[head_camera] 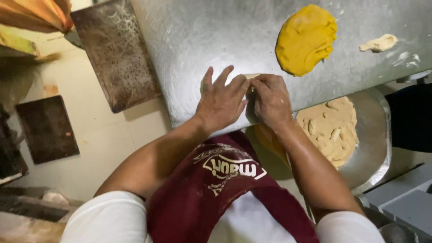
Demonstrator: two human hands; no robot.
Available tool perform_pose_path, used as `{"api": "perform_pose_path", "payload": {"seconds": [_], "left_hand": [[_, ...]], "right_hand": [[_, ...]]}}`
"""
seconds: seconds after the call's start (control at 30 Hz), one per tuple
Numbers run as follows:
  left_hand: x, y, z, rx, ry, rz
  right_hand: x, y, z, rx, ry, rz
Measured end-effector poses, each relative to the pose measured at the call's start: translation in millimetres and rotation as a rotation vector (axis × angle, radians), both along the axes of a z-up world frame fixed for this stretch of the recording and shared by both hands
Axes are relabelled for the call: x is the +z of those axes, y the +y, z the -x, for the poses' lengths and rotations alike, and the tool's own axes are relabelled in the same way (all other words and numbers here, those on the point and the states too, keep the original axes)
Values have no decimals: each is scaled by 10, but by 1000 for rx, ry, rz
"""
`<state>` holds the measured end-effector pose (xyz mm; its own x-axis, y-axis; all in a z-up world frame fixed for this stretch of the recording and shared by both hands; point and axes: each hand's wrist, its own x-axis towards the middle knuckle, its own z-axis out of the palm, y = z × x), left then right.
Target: Shaping and filling small dough buns on a metal table
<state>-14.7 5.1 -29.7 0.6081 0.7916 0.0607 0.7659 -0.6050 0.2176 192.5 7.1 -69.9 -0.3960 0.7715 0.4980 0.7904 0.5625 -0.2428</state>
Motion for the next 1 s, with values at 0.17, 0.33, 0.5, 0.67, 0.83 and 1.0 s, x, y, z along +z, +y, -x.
{"api": "perform_pose_path", "payload": {"seconds": [0.17,0.33,0.5,0.67,0.83,1.0], "left_hand": [[-13,12,27,-51,87,134],[-230,342,366,126,-390,-276],[-363,592,674,279,-362,-247],[-474,764,690,127,-424,-304],[-386,746,650,84,-382,-419],[-186,741,654,129,-477,-389]], "right_hand": [[-36,-236,102,-44,-38,44],[108,329,214,-189,-31,-134],[723,80,853,-255,-235,568],[664,-181,784,-228,-257,735],[282,1538,687,-418,-291,469],[638,816,691,-91,-341,558]]}}
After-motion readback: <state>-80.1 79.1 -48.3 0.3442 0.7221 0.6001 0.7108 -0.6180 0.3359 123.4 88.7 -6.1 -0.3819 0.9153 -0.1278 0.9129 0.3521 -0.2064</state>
